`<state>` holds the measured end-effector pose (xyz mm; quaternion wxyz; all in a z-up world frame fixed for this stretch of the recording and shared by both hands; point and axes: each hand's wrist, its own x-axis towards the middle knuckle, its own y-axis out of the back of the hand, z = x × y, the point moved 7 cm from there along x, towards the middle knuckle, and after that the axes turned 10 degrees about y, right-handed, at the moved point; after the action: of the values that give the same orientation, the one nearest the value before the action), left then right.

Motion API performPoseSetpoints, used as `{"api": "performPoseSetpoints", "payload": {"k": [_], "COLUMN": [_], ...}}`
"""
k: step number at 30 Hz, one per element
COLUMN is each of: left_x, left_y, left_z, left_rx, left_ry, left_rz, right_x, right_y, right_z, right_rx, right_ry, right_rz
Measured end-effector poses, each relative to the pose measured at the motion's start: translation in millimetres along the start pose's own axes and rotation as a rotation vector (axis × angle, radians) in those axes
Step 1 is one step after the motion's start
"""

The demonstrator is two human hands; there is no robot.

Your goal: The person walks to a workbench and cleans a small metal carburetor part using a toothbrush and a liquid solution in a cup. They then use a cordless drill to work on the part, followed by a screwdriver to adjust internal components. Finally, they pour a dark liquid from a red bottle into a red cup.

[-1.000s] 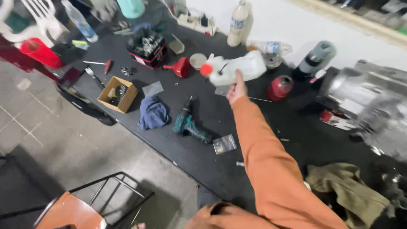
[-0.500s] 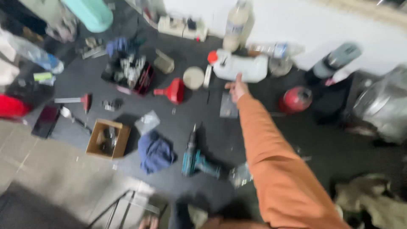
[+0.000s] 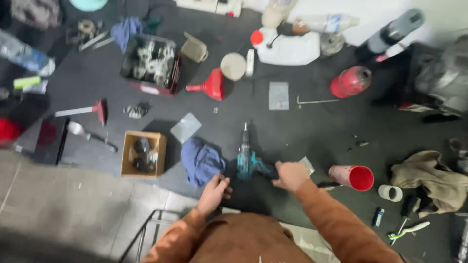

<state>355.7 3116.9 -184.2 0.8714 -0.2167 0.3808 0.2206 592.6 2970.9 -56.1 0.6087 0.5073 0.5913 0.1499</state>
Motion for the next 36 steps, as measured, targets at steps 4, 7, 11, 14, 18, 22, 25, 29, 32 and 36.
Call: {"api": "performPoseSetpoints", "payload": {"k": [4, 7, 11, 14, 18, 22, 25, 29, 32, 36], "left_x": [-4.0, -26.1, -30.3, -34.9, -31.5, -20.3, -9.5, 10.8, 25.7, 45.3], "left_y": [17.3, 34.8, 39.9, 32.5, 17.9, 4.8, -14.3, -51.3, -74.0, -107.0], "left_z": [38.8, 59.0, 90.2, 106.7, 133.5, 153.4, 168.4, 183.9, 198.2, 242.1], "left_rx": [0.139, 0.186, 0.131, 0.094, 0.258, 0.707, 0.885, 0.952, 1.091, 1.269], "left_ry": [-0.102, -0.171, -0.226, -0.24, -0.222, -0.303, -0.432, -0.452, -0.496, -0.686], "left_rz": [-0.045, -0.034, -0.096, -0.133, -0.085, 0.033, 0.038, 0.025, 0.098, 0.24], "right_x": [15.5, 40.2, 73.2, 82.7, 76.8, 46.1, 26.6, 13.4, -9.0, -58.0], "right_y": [0.6, 4.6, 9.8, 12.5, 21.9, 12.2, -2.7, -8.7, 13.9, 41.8], "right_z": [-23.8, -69.6, -115.5, -130.2, -83.3, 50.7, 146.8, 184.0, 149.0, 51.0], "right_rx": [0.027, 0.121, 0.221, 0.305, 0.544, 0.562, 0.393, 0.373, 0.332, 0.277], "right_ry": [0.023, 0.042, 0.015, 0.024, -0.026, -0.277, -0.454, -0.53, -0.509, -0.267], "right_rz": [0.085, 0.158, 0.17, 0.21, 0.354, 0.617, 0.69, 0.717, 0.793, 0.973]}}
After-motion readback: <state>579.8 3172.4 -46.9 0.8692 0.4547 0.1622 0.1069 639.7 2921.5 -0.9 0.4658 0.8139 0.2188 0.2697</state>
